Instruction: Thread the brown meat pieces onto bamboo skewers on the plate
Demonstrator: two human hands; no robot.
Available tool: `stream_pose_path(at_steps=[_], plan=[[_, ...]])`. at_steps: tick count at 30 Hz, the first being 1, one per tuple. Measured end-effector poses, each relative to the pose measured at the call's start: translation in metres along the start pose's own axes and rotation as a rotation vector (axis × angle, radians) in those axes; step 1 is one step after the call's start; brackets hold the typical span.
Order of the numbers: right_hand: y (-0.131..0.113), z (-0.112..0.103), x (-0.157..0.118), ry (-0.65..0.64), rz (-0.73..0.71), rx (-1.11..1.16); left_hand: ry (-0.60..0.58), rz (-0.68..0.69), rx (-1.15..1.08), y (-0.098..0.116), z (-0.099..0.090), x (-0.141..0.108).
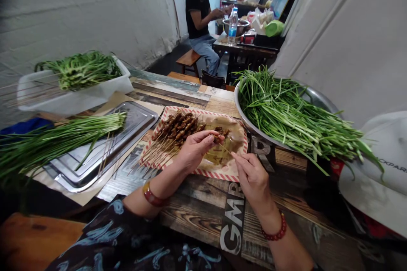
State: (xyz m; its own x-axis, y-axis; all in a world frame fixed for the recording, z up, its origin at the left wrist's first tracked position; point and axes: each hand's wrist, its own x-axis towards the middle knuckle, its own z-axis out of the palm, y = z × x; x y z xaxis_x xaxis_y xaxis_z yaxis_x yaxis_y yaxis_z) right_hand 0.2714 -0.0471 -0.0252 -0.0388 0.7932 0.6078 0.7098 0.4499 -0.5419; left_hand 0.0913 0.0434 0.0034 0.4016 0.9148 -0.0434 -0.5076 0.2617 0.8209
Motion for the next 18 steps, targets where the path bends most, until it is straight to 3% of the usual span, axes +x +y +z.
stream_pose_path(at_steps=[18], plan=[[-0.0064, 0.0036, 0.0025, 0.016, 0.033, -0.048, 0.017, -0.019, 0.098, -0.0072, 0.008, -0.0055]])
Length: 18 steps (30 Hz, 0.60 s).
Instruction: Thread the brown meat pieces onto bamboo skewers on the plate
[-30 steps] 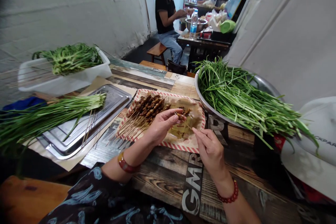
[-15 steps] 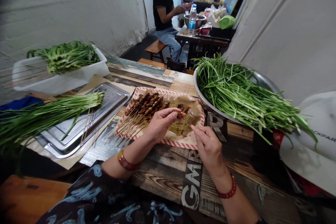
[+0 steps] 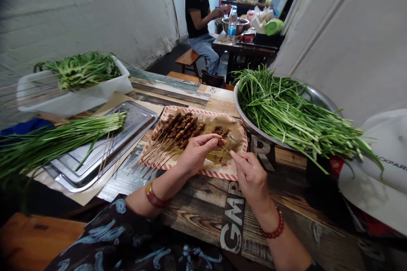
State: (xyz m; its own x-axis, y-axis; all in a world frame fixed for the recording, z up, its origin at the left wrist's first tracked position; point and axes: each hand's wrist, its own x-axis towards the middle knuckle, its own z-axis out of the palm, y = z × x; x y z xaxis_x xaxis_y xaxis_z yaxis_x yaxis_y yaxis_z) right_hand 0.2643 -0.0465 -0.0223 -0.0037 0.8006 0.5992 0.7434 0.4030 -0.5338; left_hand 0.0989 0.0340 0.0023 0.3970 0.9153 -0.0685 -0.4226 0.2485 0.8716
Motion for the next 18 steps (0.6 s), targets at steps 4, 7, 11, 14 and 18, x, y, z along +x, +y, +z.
stream_pose_path(at_steps=[4, 7, 11, 14, 18], plan=[[-0.005, 0.002, 0.003, 0.011, -0.02, -0.033, -0.061, -0.037, 0.036, -0.008, 0.005, -0.003], [-0.006, 0.0, 0.004, 0.007, -0.01, -0.099, -0.082, -0.072, 0.002, -0.008, 0.003, -0.001], [-0.002, -0.006, 0.003, -0.033, 0.022, -0.175, 0.019, -0.068, -0.086, 0.003, -0.007, 0.006], [0.002, -0.009, 0.002, -0.024, 0.028, -0.226, 0.071, -0.054, -0.123, 0.01, -0.011, 0.009], [0.004, -0.007, 0.001, -0.03, -0.034, -0.235, 0.059, -0.078, -0.063, 0.009, -0.01, 0.007]])
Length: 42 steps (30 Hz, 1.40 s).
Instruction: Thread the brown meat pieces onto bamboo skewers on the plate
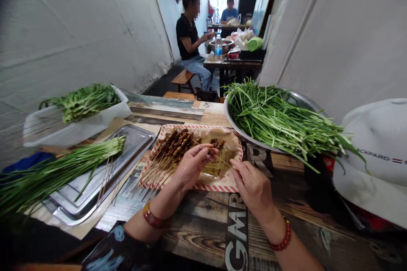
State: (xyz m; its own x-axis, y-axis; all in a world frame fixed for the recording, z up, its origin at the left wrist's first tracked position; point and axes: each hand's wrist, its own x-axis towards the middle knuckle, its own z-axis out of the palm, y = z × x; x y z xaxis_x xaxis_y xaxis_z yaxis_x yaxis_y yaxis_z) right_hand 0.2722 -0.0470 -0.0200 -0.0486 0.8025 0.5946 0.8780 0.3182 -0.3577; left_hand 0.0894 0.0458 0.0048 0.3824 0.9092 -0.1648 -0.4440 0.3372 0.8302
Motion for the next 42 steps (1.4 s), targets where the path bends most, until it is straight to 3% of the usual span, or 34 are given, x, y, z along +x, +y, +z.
stream_pose_path(at_steps=[17, 21, 23, 26, 30, 33, 37, 42], plan=[[-0.006, 0.007, -0.001, 0.058, 0.002, 0.123, -0.1, -0.007, 0.103, -0.019, 0.008, -0.007], [-0.007, 0.006, 0.0, 0.046, 0.023, 0.114, -0.144, -0.04, 0.148, -0.015, 0.012, -0.01], [-0.004, 0.004, 0.0, 0.047, 0.034, 0.099, -0.144, -0.005, 0.191, -0.008, 0.009, -0.007], [0.002, -0.002, 0.001, 0.073, 0.06, 0.078, -0.028, 0.145, 0.293, 0.002, -0.004, 0.004], [0.008, -0.007, 0.003, 0.118, 0.092, 0.087, 0.106, 0.401, 0.677, 0.006, -0.024, 0.021], [0.01, -0.006, 0.003, 0.137, 0.095, 0.09, 0.019, 0.526, 1.114, 0.002, -0.03, 0.026], [0.009, -0.004, 0.003, 0.135, 0.08, 0.083, -0.154, 0.563, 1.629, -0.002, -0.021, 0.023], [0.007, -0.001, 0.004, 0.138, 0.052, 0.07, -0.237, 0.626, 1.922, -0.003, -0.012, 0.019]])
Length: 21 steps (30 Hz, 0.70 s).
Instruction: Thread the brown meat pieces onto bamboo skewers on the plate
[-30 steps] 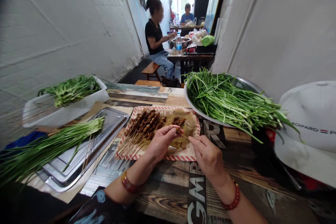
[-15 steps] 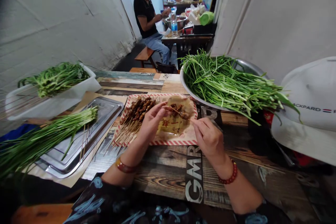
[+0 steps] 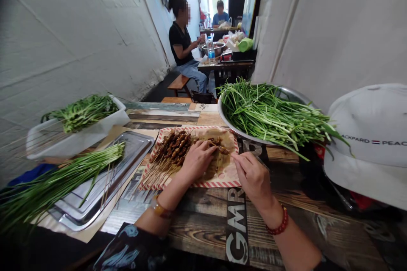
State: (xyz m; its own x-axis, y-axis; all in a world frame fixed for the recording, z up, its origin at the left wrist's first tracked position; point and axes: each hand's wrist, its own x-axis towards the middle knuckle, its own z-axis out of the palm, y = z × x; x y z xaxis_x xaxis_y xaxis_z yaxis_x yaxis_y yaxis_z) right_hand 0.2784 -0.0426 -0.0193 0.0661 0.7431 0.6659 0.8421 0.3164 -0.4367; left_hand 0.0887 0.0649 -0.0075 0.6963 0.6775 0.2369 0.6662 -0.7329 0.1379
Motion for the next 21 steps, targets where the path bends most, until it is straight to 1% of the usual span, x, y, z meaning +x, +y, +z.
stream_pose_path(at_steps=[3, 8, 11, 13, 15, 16, 18, 21], plan=[[0.0, 0.0, -0.001, -0.002, -0.005, 0.007, -0.021, -0.011, 0.052, 0.0, -0.001, 0.0], [0.003, 0.001, -0.003, -0.019, -0.017, 0.017, -0.046, -0.015, 0.053, -0.004, -0.002, -0.002], [0.004, 0.002, -0.003, -0.014, -0.03, 0.013, -0.05, -0.008, 0.001, -0.008, 0.003, -0.004], [0.003, 0.002, -0.003, -0.007, -0.028, 0.008, -0.042, -0.01, -0.074, -0.01, 0.006, -0.004], [0.002, 0.001, -0.002, -0.006, -0.022, 0.01, -0.014, -0.042, -0.219, -0.013, 0.007, -0.005], [0.002, 0.001, -0.002, -0.008, -0.017, 0.014, 0.013, -0.076, -0.325, -0.015, 0.007, -0.005], [0.002, 0.0, -0.001, -0.014, -0.008, 0.022, 0.091, -0.163, -0.605, -0.018, 0.003, -0.006], [0.002, -0.002, -0.002, -0.017, -0.006, 0.04, 0.199, -0.326, -1.092, -0.02, -0.005, -0.007]])
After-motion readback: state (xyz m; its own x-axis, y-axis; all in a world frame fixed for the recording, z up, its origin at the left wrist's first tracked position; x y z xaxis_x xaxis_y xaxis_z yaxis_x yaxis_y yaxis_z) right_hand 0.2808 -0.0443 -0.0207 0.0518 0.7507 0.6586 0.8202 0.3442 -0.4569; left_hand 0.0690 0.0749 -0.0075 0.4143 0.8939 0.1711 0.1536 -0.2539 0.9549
